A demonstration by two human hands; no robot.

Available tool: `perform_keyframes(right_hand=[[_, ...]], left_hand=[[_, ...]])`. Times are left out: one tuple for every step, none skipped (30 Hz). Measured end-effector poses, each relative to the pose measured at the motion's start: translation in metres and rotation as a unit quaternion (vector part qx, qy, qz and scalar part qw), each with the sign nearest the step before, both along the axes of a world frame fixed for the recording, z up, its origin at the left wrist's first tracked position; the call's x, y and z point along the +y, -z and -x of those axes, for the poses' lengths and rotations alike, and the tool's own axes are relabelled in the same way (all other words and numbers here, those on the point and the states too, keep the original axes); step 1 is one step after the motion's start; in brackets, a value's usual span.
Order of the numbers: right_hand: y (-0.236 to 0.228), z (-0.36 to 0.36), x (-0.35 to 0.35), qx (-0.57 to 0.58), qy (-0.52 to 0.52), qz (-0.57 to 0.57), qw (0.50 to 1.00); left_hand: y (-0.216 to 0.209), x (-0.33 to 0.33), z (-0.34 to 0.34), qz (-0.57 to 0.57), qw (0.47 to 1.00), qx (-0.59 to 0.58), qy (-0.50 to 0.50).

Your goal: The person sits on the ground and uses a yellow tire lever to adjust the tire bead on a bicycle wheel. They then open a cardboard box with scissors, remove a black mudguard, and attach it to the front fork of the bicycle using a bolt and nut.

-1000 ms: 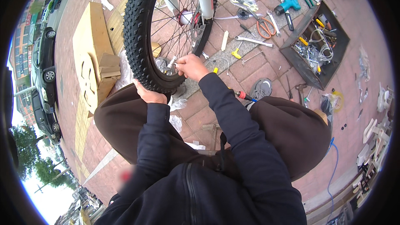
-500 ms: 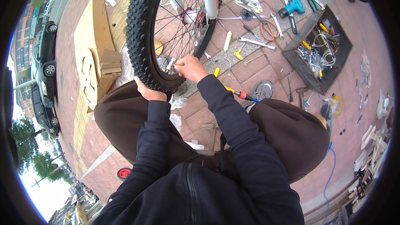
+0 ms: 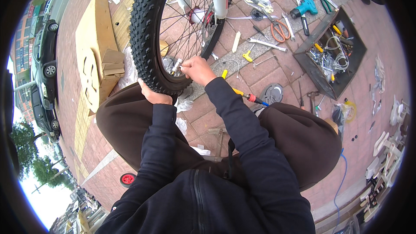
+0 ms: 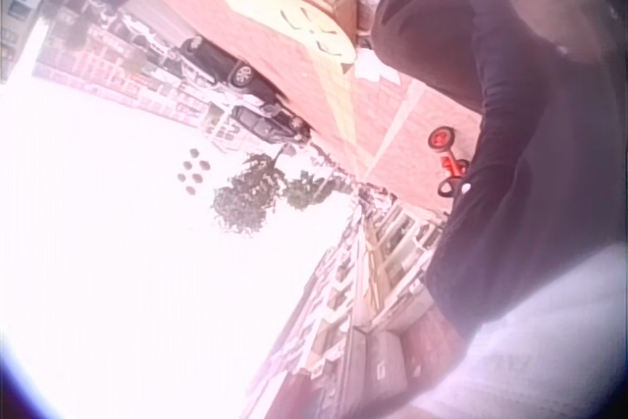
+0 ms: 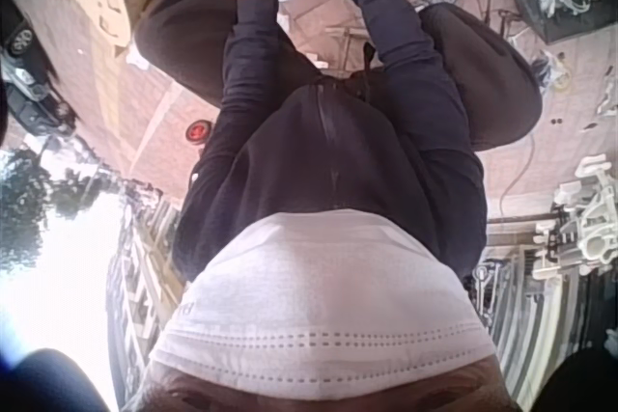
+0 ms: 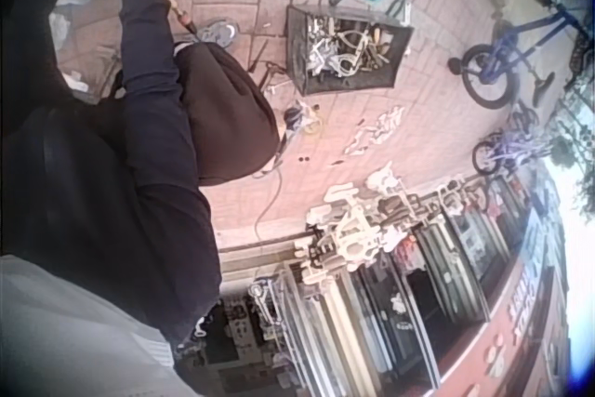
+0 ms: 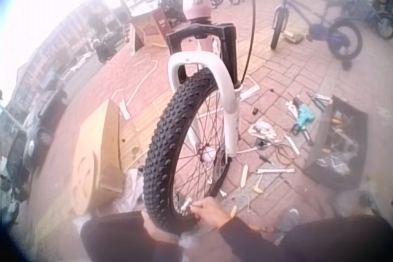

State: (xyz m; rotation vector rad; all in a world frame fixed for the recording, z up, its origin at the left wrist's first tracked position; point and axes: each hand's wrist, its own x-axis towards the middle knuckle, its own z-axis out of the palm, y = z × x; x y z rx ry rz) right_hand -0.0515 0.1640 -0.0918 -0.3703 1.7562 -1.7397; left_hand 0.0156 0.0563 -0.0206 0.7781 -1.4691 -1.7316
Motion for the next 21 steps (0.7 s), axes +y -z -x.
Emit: perform_keyframes(right_hand=[[0.000, 0.000, 0.000, -0.012, -0.002, 0.011, 1.000], [-0.001, 0.000, 0.000, -0.011, 0.000, 0.018, 1.000], [-0.001, 0.000, 0.000, 0.001, -0.001, 0.019, 1.000], [-0.002, 0.000, 0.000, -0.012, -0.001, 0.021, 1.000], [-0.002, 0.001, 0.000, -0.013, -0.003, 0.019, 1.000], [-0.003, 0.001, 0.000, -0.002, -0.004, 0.012, 1.000], [-0.003, 0.001, 0.000, -0.016, -0.006, 0.017, 1.000], [-0.003, 0.001, 0.000, -0.018, -0.007, 0.018, 1.000], [-0.004, 0.002, 0.001, -0.007, -0.006, 0.015, 1.000], [-0.004, 0.002, 0.001, -0.019, -0.009, 0.018, 1.000], [-0.005, 0.002, 0.001, -0.018, -0.010, 0.016, 1.000], [-0.005, 0.002, 0.001, -0.008, -0.011, 0.009, 1.000], [-0.005, 0.003, 0.001, -0.016, -0.011, 0.009, 1.000], [-0.006, 0.003, 0.001, -0.015, -0.010, 0.002, 1.000], [-0.006, 0.003, 0.001, -0.013, -0.009, -0.005, 1.000], [-0.006, 0.003, 0.001, -0.014, -0.010, -0.004, 1.000], [-0.007, 0.003, 0.000, -0.015, -0.011, -0.002, 1.000], [-0.007, 0.003, 0.000, -0.020, -0.012, -0.004, 1.000], [-0.008, 0.003, 0.000, -0.016, -0.009, 0.001, 1.000], [-0.008, 0.002, 0.000, -0.016, -0.005, 0.003, 1.000], [-0.009, 0.002, 0.000, -0.020, -0.003, 0.005, 1.000]], left_hand=[[-0.001, 0.000, 0.000, 0.000, 1.000, -0.005, -0.001], [-0.001, 0.001, -0.001, 0.027, 1.000, -0.016, 0.005], [-0.002, 0.001, -0.001, 0.052, 0.998, -0.026, 0.009], [-0.003, 0.002, -0.001, 0.077, 0.996, -0.037, 0.012], [-0.003, 0.003, -0.001, 0.075, 0.996, -0.040, 0.010], [-0.004, 0.003, -0.001, 0.073, 0.996, -0.042, 0.008], [-0.004, 0.003, 0.000, 0.067, 0.997, -0.032, 0.006], [-0.004, 0.004, 0.000, 0.075, 0.996, -0.045, 0.000], [-0.004, 0.004, 0.000, 0.080, 0.996, -0.046, -0.005], [-0.004, 0.003, 0.000, 0.062, 0.997, -0.043, -0.012], [-0.003, 0.003, 0.000, 0.084, 0.996, -0.044, -0.002], [-0.003, 0.002, 0.000, 0.084, 0.996, -0.040, 0.006], [-0.002, 0.001, -0.001, 0.084, 0.996, -0.037, 0.014], [-0.001, 0.000, -0.001, 0.094, 0.995, -0.042, 0.018], [0.000, -0.002, -0.001, 0.104, 0.993, -0.046, 0.022], [0.002, -0.003, -0.002, 0.114, 0.992, -0.051, 0.026], [0.004, -0.004, -0.002, 0.094, 0.995, -0.041, 0.020], [0.007, -0.005, -0.002, 0.074, 0.997, -0.031, 0.013], [0.010, -0.006, -0.002, 0.055, 0.998, -0.021, 0.007], [0.013, -0.007, -0.002, 0.079, 0.997, -0.022, -0.004], [0.016, -0.008, -0.002, 0.104, 0.994, -0.023, -0.014]])
